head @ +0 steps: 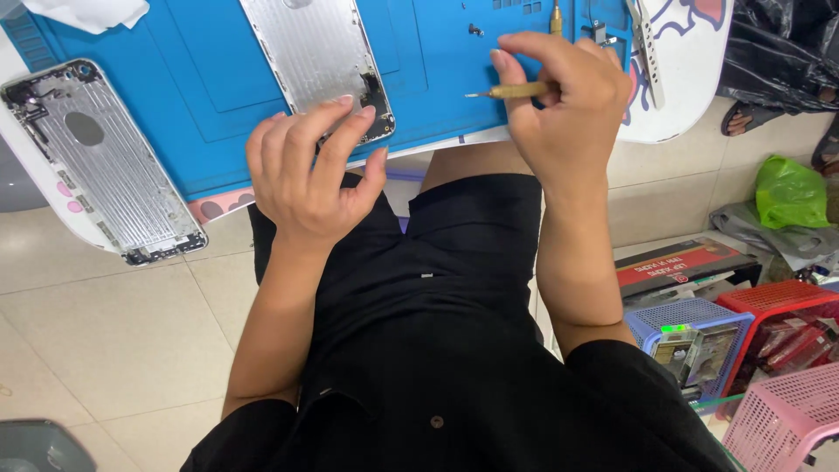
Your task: Repairing a mobile phone by reassembling internal components and securing parts.
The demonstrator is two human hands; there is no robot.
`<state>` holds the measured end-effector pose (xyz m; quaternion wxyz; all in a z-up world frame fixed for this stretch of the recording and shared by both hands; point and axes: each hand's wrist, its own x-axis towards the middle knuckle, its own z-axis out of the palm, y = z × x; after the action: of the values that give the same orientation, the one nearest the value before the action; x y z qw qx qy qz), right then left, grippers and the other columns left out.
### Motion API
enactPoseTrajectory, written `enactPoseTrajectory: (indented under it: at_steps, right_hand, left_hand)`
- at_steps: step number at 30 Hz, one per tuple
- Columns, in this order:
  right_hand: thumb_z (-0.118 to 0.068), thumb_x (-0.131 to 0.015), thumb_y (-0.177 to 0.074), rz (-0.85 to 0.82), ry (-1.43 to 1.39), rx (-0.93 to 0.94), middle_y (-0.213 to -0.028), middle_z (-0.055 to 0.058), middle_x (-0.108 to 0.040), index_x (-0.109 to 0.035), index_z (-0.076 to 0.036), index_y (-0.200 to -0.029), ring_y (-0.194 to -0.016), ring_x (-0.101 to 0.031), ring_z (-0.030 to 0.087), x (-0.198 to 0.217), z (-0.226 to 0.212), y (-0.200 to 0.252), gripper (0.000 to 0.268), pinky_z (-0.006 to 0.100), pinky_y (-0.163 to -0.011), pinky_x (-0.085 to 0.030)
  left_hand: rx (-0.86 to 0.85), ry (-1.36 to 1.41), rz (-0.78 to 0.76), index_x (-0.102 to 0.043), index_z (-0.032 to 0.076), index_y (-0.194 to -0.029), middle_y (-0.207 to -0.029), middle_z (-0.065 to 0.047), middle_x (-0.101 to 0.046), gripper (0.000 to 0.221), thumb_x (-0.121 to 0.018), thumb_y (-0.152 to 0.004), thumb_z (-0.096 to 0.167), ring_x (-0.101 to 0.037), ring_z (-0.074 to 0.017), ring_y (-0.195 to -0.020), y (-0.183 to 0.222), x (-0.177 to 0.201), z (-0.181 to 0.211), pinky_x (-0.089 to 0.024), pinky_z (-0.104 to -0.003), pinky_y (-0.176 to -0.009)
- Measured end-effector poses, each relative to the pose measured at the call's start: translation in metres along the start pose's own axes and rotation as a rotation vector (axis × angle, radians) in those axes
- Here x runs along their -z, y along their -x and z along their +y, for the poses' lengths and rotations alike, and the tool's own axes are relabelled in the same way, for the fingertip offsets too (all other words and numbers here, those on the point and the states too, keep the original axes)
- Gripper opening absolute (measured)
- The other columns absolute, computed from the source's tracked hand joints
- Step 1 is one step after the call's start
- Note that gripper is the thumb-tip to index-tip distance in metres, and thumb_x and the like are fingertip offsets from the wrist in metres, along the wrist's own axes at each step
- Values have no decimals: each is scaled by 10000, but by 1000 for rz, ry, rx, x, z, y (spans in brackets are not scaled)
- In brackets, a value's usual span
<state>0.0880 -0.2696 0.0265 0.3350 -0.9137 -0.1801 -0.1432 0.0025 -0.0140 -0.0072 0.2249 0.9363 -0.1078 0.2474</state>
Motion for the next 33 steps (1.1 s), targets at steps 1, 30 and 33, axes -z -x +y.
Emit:
enactPoseTrajectory:
  at_steps: [1,30,33]
  right_hand:
    - [-74,-932,-984,-6,-1,-2,-684,5,-480,-775,-126,-1105,-664,-438,158,-2,1,-3,205,337,-661,-322]
    - [-63,-854,-1007,-158,126,59,-702,-23,-437,-732,-130,-1077,-699,-433,174,-9,-6,-21,155,358,-759,-311]
    - [-61,-850,-1011,-157,130,65,-693,-23,-431,-731,-134,-1109,-687,-429,174,-10,-7,-21,171,361,-749,-304]
  left_hand:
    - [5,1,-4,-737,183,-1277,-1308,17,-653,344,-845,-968,289,-613,-206,-1148,0,1,1,-451,-424,-1087]
    - [43,-36,-1,-777,181,-1205,-1187,38,-704,288,-769,-991,373,-617,-179,-1067,-1,-9,-1,-436,-407,-1063]
    - [43,-35,0,-777,182,-1209,-1186,36,-704,289,-771,-992,372,-615,-181,-1064,-1,-8,-1,-434,-407,-1063]
